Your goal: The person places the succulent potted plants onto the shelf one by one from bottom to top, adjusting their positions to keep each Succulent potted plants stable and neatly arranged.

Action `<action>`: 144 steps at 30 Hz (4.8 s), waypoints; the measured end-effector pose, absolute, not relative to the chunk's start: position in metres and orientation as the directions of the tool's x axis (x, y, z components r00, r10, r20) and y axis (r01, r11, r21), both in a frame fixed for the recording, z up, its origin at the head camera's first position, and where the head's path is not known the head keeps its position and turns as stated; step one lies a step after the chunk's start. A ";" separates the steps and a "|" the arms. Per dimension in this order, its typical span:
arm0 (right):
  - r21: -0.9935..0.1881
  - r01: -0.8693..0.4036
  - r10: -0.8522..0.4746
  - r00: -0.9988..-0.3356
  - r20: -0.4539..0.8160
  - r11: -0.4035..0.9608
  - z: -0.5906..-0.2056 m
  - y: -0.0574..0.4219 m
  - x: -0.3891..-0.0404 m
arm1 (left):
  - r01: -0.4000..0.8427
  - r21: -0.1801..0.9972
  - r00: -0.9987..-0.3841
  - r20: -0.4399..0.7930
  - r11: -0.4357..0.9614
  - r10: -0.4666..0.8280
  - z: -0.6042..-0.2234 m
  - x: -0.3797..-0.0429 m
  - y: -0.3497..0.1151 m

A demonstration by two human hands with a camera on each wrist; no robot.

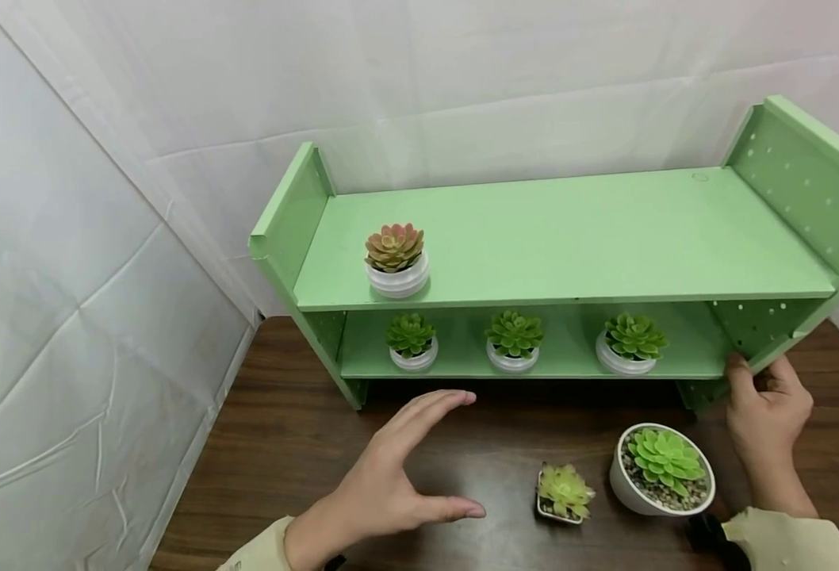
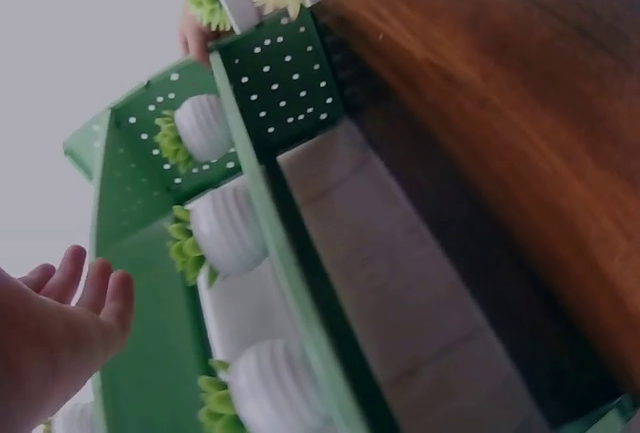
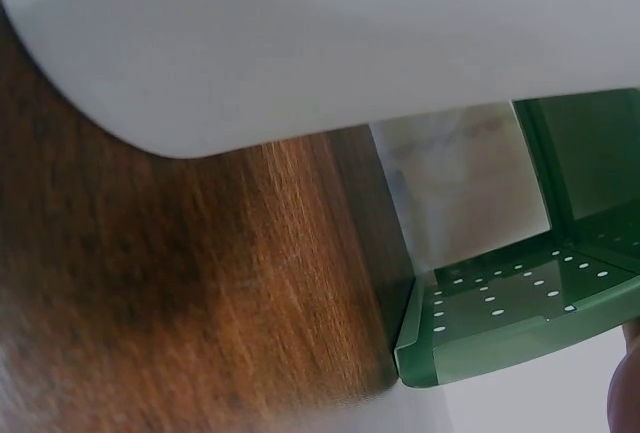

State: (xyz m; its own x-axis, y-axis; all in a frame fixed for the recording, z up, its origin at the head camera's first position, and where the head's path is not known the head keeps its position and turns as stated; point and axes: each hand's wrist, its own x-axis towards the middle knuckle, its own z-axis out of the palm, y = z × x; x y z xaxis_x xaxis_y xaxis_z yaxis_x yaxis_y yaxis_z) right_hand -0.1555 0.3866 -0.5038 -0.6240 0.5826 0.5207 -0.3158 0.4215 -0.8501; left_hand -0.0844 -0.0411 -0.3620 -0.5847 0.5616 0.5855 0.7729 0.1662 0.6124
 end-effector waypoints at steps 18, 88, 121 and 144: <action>-0.855 -0.317 0.581 -0.631 0.513 0.411 -0.505 0.388 -0.159 | 0.535 0.822 -0.685 0.287 0.194 0.670 -0.441 -0.113 -0.014; -0.856 -0.330 0.566 -0.646 0.512 0.398 -0.504 0.389 -0.156 | 0.334 0.788 -0.740 -0.122 0.518 0.662 -0.496 -0.105 0.050; -0.873 -0.311 0.590 -0.647 0.483 0.375 -0.503 0.386 -0.155 | 0.051 0.919 -0.818 -0.185 0.390 0.544 -0.488 -0.100 0.041; -0.868 -0.330 0.600 -0.629 0.495 0.371 -0.504 0.387 -0.156 | 0.098 0.966 -0.860 -0.038 0.238 0.508 -0.456 -0.098 0.024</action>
State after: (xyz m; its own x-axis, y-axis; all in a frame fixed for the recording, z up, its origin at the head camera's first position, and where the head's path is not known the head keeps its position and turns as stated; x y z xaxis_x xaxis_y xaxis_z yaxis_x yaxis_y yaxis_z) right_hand -0.1561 0.3867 -0.5043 -0.6288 0.5996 0.4951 -0.3299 0.3709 -0.8681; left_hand -0.0977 0.0243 -0.4560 -0.8603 0.5084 -0.0382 0.0977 0.2378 0.9664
